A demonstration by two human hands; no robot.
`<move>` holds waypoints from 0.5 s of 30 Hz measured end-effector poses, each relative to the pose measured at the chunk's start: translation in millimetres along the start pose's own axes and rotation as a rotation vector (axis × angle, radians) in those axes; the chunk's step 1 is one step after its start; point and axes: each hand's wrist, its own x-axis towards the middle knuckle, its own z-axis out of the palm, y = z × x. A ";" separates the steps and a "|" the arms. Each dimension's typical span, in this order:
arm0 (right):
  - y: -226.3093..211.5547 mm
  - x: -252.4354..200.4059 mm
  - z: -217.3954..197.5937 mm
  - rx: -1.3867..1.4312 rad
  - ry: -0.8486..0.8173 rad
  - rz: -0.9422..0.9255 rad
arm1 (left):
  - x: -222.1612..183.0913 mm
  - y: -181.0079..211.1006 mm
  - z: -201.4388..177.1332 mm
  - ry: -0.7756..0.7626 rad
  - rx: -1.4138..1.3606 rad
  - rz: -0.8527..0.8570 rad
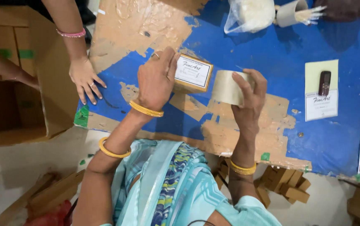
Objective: Packing small cardboard boxes and applying tape.
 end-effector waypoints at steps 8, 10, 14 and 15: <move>21.7 -21.2 71.9 0.258 0.024 0.129 | -7.3 -61.5 35.9 -0.081 -0.244 -0.150; 21.5 -28.2 66.3 0.197 0.017 0.154 | -24.8 -91.3 56.9 -0.080 -0.232 -0.027; 38.1 -17.2 80.1 0.331 -0.028 0.008 | 9.4 -63.7 20.3 -0.181 -0.197 -0.116; 42.0 -18.8 85.2 0.370 -0.062 -0.092 | 22.2 -37.9 -1.7 -0.077 -0.238 0.052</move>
